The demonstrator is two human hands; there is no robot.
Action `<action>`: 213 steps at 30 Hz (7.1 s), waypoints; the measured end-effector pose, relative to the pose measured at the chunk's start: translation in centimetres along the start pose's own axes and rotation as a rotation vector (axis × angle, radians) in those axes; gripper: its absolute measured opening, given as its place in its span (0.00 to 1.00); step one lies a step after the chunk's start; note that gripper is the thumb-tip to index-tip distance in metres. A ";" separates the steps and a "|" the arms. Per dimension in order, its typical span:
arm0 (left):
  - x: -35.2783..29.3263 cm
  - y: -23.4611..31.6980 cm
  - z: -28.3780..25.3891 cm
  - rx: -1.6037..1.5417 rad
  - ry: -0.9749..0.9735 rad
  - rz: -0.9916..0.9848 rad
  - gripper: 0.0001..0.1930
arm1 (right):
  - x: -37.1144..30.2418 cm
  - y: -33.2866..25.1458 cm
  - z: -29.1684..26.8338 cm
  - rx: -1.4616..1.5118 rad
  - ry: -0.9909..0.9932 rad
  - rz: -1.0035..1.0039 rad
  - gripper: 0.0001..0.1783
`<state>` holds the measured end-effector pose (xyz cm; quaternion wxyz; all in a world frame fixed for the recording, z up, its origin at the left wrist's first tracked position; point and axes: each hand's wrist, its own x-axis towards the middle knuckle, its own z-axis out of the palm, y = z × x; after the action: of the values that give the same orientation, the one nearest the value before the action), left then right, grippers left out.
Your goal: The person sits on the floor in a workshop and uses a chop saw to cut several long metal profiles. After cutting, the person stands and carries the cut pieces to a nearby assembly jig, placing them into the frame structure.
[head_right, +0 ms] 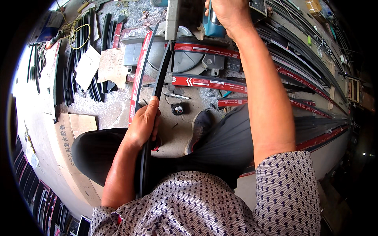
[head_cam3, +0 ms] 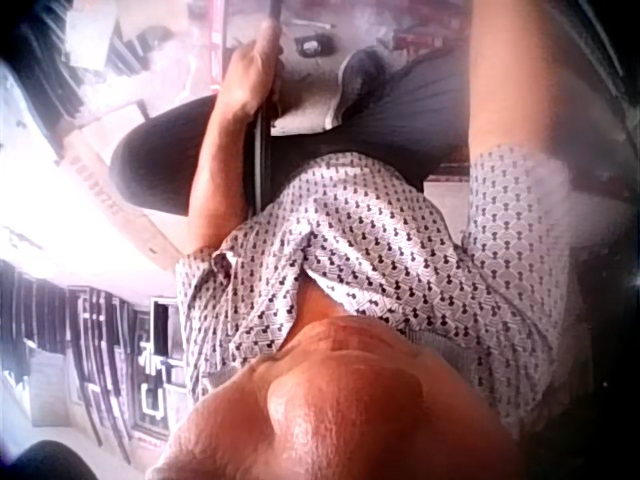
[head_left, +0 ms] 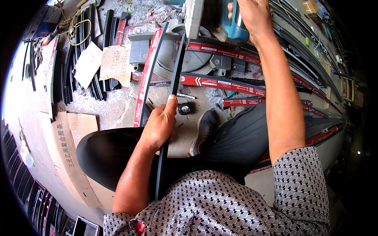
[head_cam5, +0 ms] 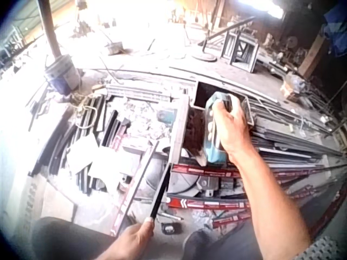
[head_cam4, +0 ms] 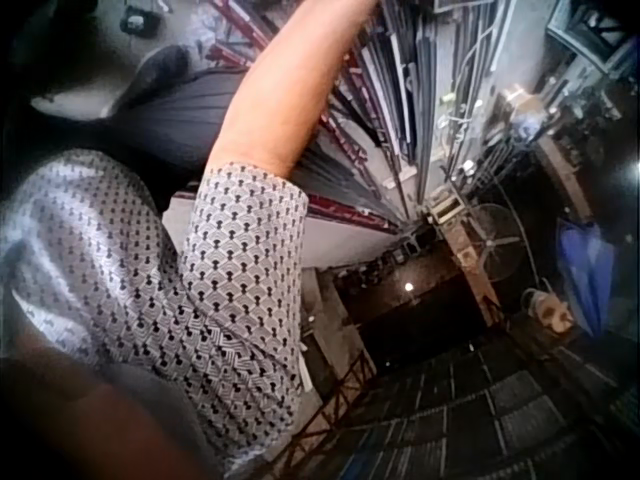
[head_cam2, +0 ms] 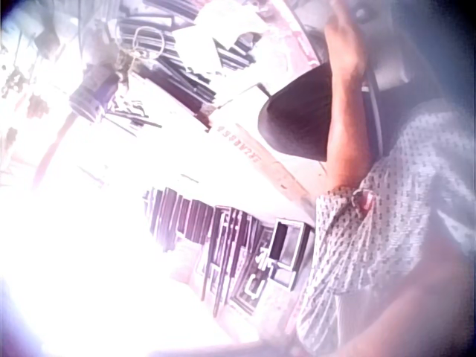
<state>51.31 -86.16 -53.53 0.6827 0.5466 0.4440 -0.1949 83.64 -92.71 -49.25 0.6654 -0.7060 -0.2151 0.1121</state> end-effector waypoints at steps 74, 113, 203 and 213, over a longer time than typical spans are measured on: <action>11.7 -13.5 -17.0 0.639 0.719 0.701 0.14 | 5.4 0.2 -1.0 -0.148 -0.016 0.146 0.14; 0.5 -4.2 -17.7 0.076 0.098 0.157 0.34 | 5.9 0.1 -0.8 -0.211 0.026 0.118 0.12; -5.0 -4.3 0.6 -0.270 -0.154 -0.054 0.32 | 6.4 1.7 -2.0 -0.109 -0.073 0.089 0.15; -5.0 -3.9 0.9 -0.259 -0.146 -0.055 0.32 | 5.9 1.4 -1.6 -0.083 -0.062 0.089 0.14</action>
<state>46.10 -89.35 -51.65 0.7724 0.4261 0.4292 -0.1940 89.76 -91.52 -49.78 0.6232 -0.7378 -0.2085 0.1542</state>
